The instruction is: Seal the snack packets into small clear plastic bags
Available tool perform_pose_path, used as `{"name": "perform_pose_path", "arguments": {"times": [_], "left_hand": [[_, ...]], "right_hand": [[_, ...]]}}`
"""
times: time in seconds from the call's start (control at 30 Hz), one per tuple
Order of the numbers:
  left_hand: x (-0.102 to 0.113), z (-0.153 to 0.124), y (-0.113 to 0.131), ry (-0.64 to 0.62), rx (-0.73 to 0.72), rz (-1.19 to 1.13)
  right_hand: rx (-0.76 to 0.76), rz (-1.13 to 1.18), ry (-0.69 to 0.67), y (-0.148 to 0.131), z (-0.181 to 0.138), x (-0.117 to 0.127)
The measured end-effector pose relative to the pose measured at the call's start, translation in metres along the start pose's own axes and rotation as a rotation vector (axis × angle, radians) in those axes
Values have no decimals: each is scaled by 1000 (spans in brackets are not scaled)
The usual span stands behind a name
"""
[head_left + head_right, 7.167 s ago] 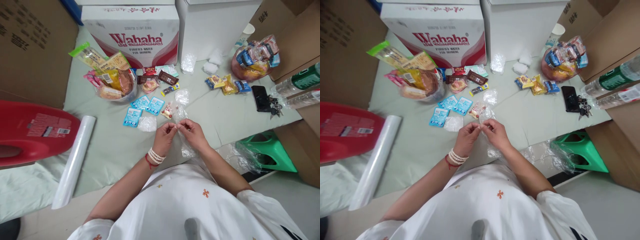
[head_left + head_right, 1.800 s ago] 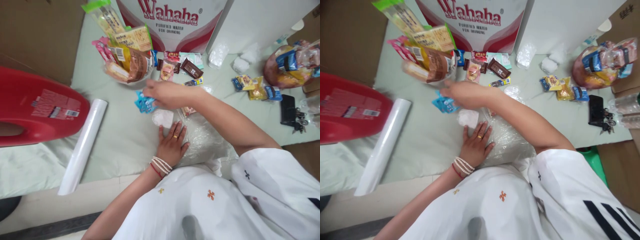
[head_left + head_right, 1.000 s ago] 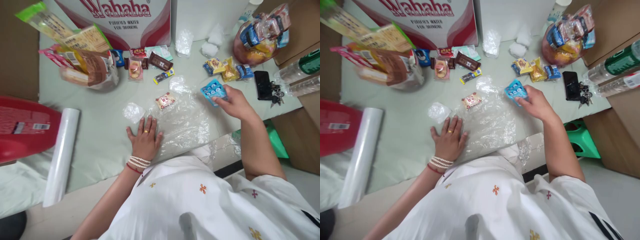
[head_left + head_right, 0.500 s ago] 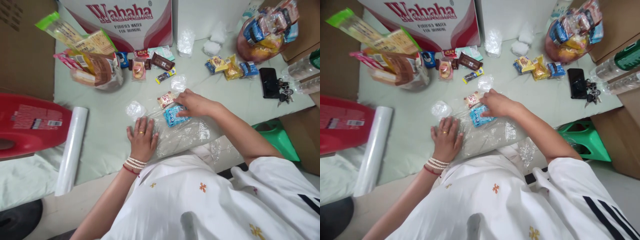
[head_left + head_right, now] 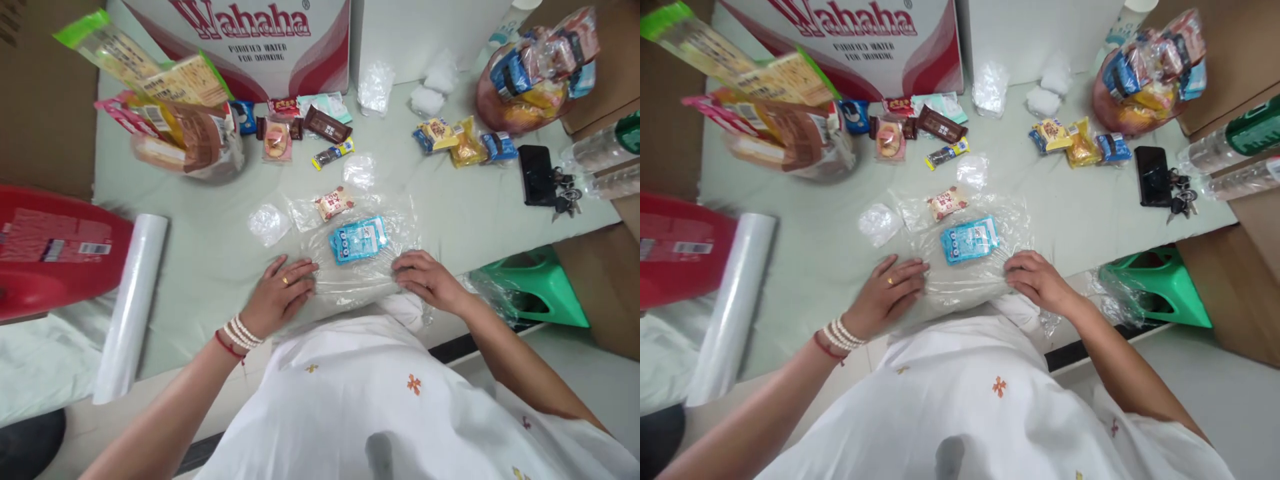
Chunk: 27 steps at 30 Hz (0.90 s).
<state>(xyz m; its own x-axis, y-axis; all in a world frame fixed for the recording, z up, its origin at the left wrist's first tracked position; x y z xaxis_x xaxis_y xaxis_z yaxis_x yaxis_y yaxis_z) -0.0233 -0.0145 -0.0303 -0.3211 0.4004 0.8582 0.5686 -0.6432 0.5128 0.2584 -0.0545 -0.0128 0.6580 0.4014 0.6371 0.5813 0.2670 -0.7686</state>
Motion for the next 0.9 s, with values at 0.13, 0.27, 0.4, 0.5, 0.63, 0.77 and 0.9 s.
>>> {"name": "perform_pose_path", "arguments": {"times": [0.13,0.27,0.4,0.5,0.63,0.77,0.9], "left_hand": [[20,23,-16,62,111,-134],[36,47,-41,120,327,-167],[45,50,-62,249,557,-215],[56,48,-40,386,327,-199],[43,44,13,340,-115,-34],[30,56,-3,384,78,-47],[32,60,-50,526,480,-241]], "right_hand": [[-34,184,-54,-6,33,32],[-223,177,70,16,75,69],[-371,40,130,42,110,72],[-420,10,77,54,119,60],[-463,56,87,64,113,54],[-489,111,100,69,108,54],[-509,132,99,71,105,54]]}}
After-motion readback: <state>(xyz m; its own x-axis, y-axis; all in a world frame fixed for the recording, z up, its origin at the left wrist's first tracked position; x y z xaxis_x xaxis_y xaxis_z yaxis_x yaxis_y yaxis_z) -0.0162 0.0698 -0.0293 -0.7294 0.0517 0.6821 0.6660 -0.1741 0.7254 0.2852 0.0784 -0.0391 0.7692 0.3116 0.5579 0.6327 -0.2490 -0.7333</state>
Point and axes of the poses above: each hand's wrist, its own z-axis towards the middle knuckle, its own x-axis out of the back of the hand, y = z × x, the point moved 9 cm from there along z, towards the middle knuckle, and after that the axes turned 2 degrees about -y, right-handed, at the moved point
